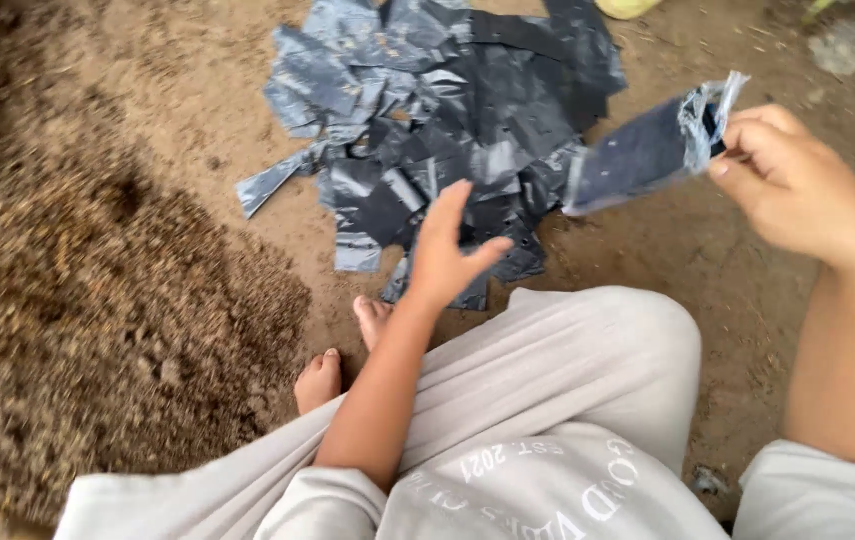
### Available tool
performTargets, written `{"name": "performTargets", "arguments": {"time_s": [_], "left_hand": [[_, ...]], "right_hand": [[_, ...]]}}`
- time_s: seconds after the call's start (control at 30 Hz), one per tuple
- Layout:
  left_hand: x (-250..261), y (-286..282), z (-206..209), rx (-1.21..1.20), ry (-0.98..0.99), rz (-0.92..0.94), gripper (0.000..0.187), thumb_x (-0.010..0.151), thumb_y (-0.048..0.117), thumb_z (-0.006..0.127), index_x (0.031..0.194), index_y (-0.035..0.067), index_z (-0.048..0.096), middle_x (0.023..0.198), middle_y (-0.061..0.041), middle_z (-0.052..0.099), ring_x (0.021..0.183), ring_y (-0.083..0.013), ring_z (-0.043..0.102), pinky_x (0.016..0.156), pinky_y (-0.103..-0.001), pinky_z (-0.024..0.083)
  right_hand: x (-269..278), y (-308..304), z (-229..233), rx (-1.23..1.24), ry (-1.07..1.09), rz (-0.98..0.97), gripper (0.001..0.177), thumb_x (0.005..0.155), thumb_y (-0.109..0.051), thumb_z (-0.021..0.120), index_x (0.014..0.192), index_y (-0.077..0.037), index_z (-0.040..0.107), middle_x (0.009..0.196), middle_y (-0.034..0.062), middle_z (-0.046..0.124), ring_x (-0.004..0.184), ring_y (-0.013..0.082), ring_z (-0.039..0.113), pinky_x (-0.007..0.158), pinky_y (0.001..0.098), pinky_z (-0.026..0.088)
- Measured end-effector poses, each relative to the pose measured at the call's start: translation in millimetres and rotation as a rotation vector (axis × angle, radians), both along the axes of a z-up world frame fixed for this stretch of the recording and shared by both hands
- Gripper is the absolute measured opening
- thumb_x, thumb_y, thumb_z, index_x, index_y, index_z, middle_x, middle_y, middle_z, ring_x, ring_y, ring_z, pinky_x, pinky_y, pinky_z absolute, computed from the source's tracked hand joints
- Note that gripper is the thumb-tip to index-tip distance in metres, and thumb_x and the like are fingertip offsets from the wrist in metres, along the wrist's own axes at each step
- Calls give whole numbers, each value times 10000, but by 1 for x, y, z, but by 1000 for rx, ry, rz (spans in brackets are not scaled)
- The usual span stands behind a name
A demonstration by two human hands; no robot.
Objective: Picking up and opening individual black plastic polybags from a pile in preparation for planting.
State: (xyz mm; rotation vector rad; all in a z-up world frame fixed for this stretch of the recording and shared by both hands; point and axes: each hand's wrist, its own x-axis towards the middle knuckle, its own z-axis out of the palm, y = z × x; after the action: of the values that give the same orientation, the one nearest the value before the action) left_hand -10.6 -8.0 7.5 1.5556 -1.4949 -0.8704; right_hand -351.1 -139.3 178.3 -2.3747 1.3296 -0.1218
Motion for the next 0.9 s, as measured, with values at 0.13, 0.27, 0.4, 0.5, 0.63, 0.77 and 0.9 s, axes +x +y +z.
{"name": "performTargets", "arguments": {"time_s": [0.13,0.27,0.4,0.5,0.63,0.77,0.9], "left_hand": [[-6,5,39,-278,-84,10,1285,729,645,849,1636,53,158,1705,-194,244,1593,-396,280,1309,-507,266],[7,12,63,-170,87,-1,1088,721,468,836,1581,113,273,1599,-107,411,1481,-319,417,1191,-462,353],[32,19,62,318,757,-225,879,758,389,724,1551,141,438,1498,-29,535,1372,-205,504,1143,-380,364],[25,22,-26,329,1090,-185,828,832,308,828,1543,55,487,1425,-230,592,1288,-400,594,1026,-530,526],[31,20,-17,344,1088,-256,852,808,271,867,1544,60,490,1422,-251,592,1279,-430,597,1010,-546,524],[34,23,-16,446,1066,-306,930,793,328,881,1566,45,448,1420,-276,581,1246,-417,610,989,-538,514],[27,32,-13,588,1262,-274,692,885,401,775,1334,-91,588,840,-224,696,769,-289,710,712,-407,580]], "right_hand": [[84,29,6,92,-183,197,145,1053,-104,548,1093,-94,686,1212,80,566,1190,217,563,1062,353,403],[135,52,-31,446,-669,233,148,1065,-128,514,1172,-60,589,1333,65,507,1204,175,551,1117,347,442],[165,60,-56,355,-750,62,166,1060,-79,516,1157,-65,649,1428,94,460,1205,153,543,998,326,536],[168,57,-67,-55,-594,90,197,1057,-19,558,1181,-41,710,1481,142,387,1321,323,412,1038,429,471],[172,54,-75,-159,-648,84,242,1075,-19,556,1248,-88,710,1360,76,527,1133,219,463,966,329,427],[170,55,-75,-182,-738,126,153,1079,-47,592,1179,-55,707,1259,97,612,1026,220,495,882,329,451],[161,50,-83,-123,-700,169,101,974,6,626,911,-32,694,1169,90,592,952,213,446,860,348,416]]}}
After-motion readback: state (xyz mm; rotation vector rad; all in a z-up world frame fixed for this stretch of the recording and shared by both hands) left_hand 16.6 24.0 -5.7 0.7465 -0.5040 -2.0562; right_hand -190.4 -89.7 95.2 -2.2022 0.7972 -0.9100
